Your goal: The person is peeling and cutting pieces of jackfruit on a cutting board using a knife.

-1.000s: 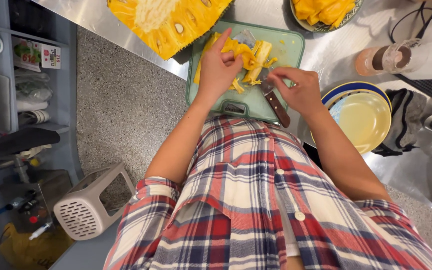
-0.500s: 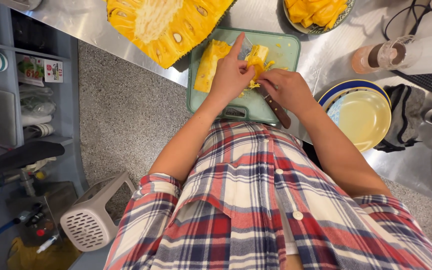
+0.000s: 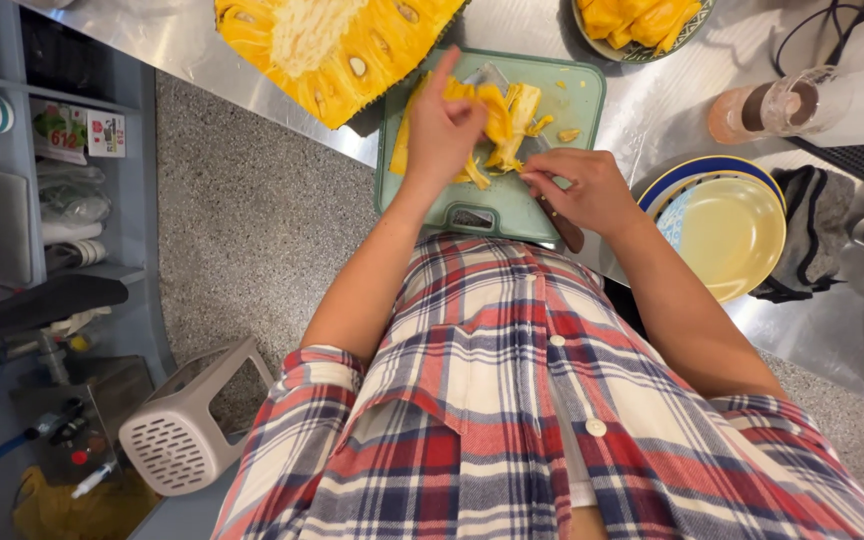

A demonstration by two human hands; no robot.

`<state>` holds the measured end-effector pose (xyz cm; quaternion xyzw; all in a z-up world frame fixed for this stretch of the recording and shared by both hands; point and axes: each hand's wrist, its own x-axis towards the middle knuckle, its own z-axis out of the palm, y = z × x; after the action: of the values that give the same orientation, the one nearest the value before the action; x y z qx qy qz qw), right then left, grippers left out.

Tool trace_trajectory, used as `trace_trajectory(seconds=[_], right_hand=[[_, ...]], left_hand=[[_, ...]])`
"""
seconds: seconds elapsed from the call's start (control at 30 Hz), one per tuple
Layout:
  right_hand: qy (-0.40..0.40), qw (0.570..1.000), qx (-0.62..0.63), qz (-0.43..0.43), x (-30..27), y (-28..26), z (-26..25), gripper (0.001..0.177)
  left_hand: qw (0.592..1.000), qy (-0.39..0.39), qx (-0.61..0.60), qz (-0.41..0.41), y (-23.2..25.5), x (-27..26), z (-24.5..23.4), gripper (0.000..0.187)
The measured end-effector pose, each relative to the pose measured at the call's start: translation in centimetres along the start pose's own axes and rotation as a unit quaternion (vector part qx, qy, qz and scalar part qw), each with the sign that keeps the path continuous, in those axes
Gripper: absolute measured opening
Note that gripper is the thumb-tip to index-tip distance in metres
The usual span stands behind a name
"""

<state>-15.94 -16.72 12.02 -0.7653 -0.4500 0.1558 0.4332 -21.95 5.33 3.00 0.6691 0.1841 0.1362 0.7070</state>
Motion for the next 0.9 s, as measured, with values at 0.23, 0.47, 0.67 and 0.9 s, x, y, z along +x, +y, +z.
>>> trace_trajectory(seconds=[0.23,0.47,0.67,0.9], right_hand=[[0.080,0.995,-0.048,0.031,-0.3,3.4,0.3,0.011],[0.122,0.979,-0.153,0.054,1.5,4.3,0.9,0.014],[0.103,0.975,-0.195,0.018,1.8,4.8,1.2,0.010],[0.129,0.980,0.003,0.150,1.3,5.5,2.3,0.021]], left_hand=[[0.993,0.004,0.105,0.062,3.8,-0.4,-1.2,0.052],[0.993,-0.022,0.115,0.004,2.4,-1.4,2.2,0.023],[0.994,-0.028,0.103,0.016,1.3,-1.5,2.4,0.023],[0.992,-0.029,0.125,-0.013,1.0,-1.3,2.4,0.023]])
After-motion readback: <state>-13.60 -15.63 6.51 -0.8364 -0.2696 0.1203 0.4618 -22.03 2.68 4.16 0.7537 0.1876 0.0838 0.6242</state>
